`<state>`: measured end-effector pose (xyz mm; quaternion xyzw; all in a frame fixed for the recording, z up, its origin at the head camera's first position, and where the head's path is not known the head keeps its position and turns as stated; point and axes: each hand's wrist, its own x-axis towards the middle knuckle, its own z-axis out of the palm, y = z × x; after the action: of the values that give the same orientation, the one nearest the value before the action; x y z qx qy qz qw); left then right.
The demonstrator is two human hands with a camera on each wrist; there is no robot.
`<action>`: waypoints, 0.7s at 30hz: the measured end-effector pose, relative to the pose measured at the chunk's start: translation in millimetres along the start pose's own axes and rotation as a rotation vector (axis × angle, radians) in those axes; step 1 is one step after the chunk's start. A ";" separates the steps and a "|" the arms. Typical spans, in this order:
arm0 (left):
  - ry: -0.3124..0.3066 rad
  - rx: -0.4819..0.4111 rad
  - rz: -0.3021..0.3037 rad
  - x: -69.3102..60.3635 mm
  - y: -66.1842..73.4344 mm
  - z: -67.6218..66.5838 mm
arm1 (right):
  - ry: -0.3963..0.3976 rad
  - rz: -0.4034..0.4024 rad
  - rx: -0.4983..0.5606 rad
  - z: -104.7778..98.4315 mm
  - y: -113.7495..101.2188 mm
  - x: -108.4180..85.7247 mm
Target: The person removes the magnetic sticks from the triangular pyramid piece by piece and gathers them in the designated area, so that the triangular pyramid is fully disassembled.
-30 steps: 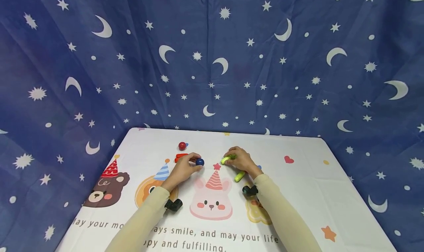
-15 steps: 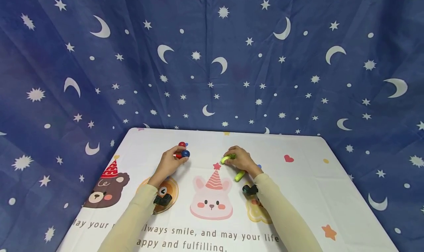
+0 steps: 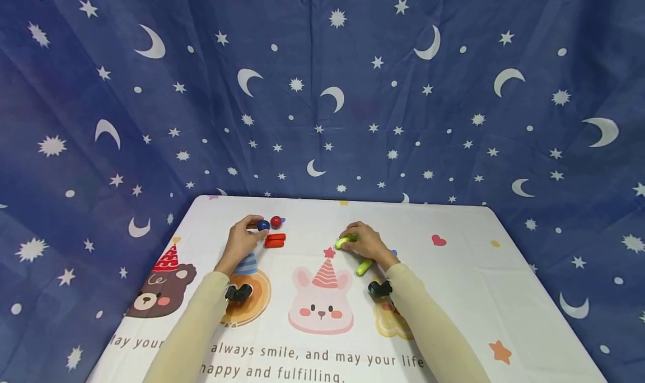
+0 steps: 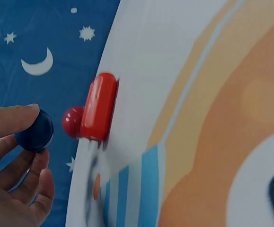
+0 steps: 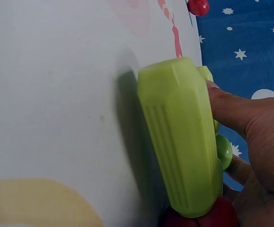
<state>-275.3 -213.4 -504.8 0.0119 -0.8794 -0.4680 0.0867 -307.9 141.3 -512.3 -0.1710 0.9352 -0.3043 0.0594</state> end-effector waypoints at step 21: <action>0.011 -0.032 -0.099 24.3 -21.5 10.7 | 0.015 -0.017 -0.026 0.9 2.0 0.5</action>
<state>-302.2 -219.2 -524.9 0.0568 -0.8696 -0.4857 0.0685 -308.7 142.2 -514.2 -0.1773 0.9381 -0.2938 0.0477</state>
